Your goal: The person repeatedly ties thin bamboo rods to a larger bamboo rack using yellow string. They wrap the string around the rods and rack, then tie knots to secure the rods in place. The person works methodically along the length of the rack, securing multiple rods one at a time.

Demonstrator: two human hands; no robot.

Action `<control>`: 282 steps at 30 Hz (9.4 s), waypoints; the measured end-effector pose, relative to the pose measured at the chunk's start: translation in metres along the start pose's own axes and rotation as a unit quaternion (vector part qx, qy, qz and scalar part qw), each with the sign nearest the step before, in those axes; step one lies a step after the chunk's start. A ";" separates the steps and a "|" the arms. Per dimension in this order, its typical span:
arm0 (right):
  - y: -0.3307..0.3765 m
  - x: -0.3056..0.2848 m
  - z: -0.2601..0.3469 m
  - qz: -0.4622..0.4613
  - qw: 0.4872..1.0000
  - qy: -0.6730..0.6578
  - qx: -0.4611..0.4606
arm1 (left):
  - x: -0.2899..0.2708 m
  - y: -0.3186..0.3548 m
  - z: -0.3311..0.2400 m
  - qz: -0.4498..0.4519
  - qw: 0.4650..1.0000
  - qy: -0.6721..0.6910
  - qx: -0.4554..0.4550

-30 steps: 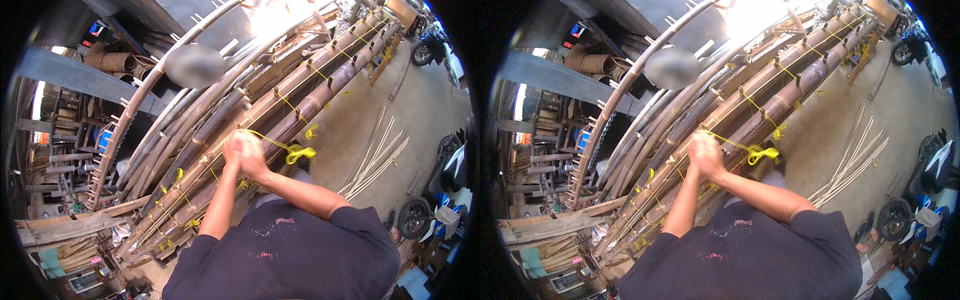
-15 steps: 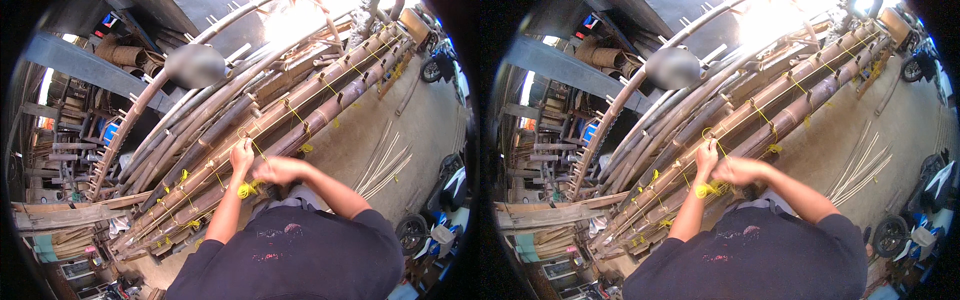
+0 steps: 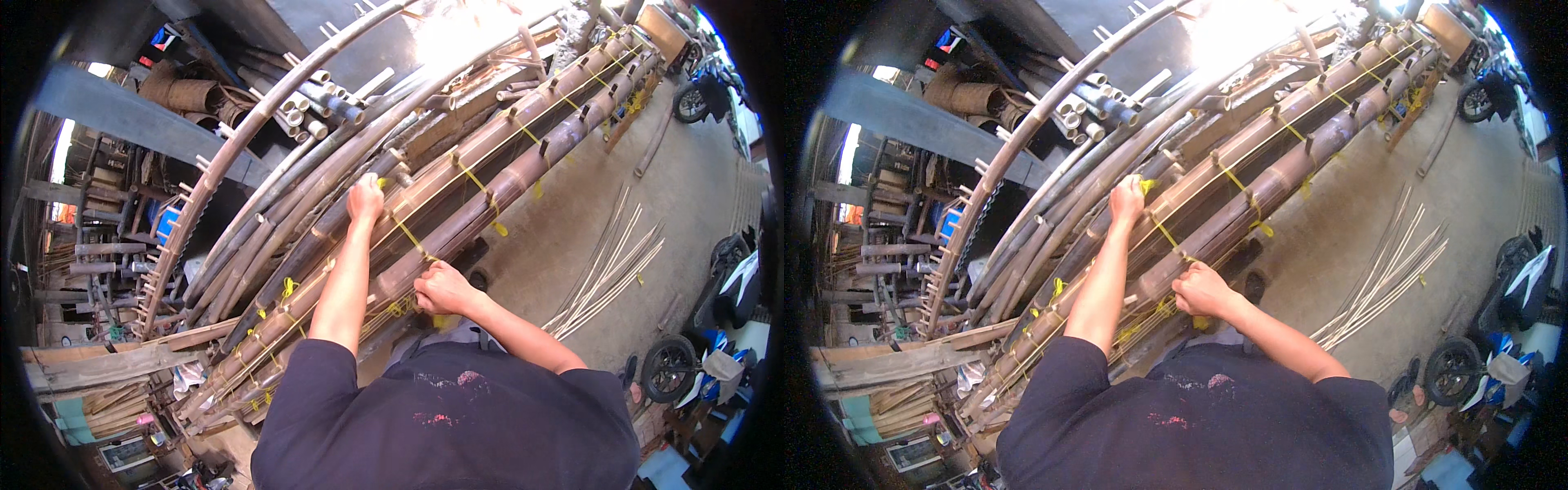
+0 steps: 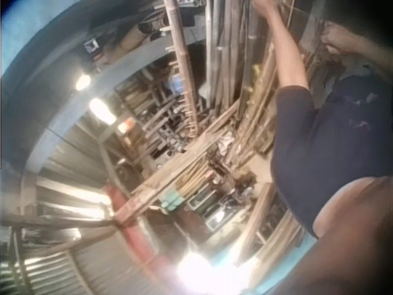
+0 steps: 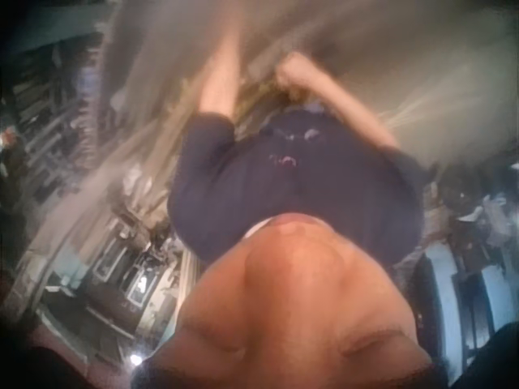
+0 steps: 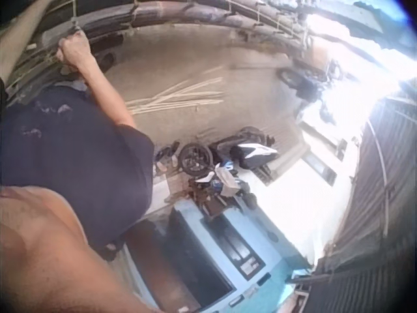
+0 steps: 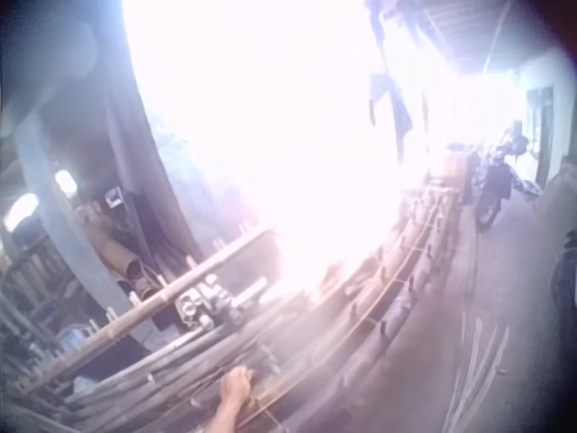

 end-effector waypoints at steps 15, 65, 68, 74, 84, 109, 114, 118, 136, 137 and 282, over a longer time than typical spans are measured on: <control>-0.144 0.048 0.179 -0.359 0.708 -0.573 0.206 | -0.111 0.207 0.092 0.055 0.998 -0.026 0.007; -0.268 0.126 0.257 -0.041 0.981 -0.061 0.179 | -0.233 0.271 0.209 0.124 0.991 0.020 -0.037; -0.254 0.173 0.203 -0.160 0.932 0.283 0.164 | -0.243 0.268 0.184 0.088 0.992 0.067 -0.063; -0.174 0.143 0.272 0.146 0.972 -0.182 0.034 | -0.240 0.276 0.219 0.060 0.996 0.059 -0.033; -0.092 0.191 0.266 -0.090 0.980 -0.175 -0.008 | -0.284 0.192 0.127 0.009 0.959 0.282 -0.016; -0.279 0.197 0.458 -0.060 0.947 -0.313 0.051 | -0.320 0.334 0.345 0.096 0.986 0.131 -0.026; -0.305 0.231 0.338 0.013 0.943 0.274 0.190 | -0.348 0.323 0.287 0.121 0.987 0.049 -0.095; -0.299 0.199 0.361 0.064 0.890 -0.413 0.182 | -0.348 0.328 0.308 0.087 0.993 0.047 -0.070; -0.124 0.281 0.407 -0.210 0.873 -0.401 0.181 | -0.322 0.185 0.339 0.001 0.998 -0.002 -0.063; -0.119 0.288 0.407 -0.293 0.801 -0.462 0.241 | -0.326 0.182 0.345 0.034 0.996 -0.031 -0.080; -0.255 0.468 0.754 0.052 0.909 -0.386 0.149 | -0.675 0.372 0.552 0.128 0.924 0.358 -0.030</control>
Point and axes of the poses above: each hand's wrist, its own y-axis away from the middle knuckle, its own x-axis out of the palm, z = x × y, the point moved 2 cm from there along -y, towards the middle knuckle, and after that the axes turned 11 degrees about y, right-handed, at the moved point
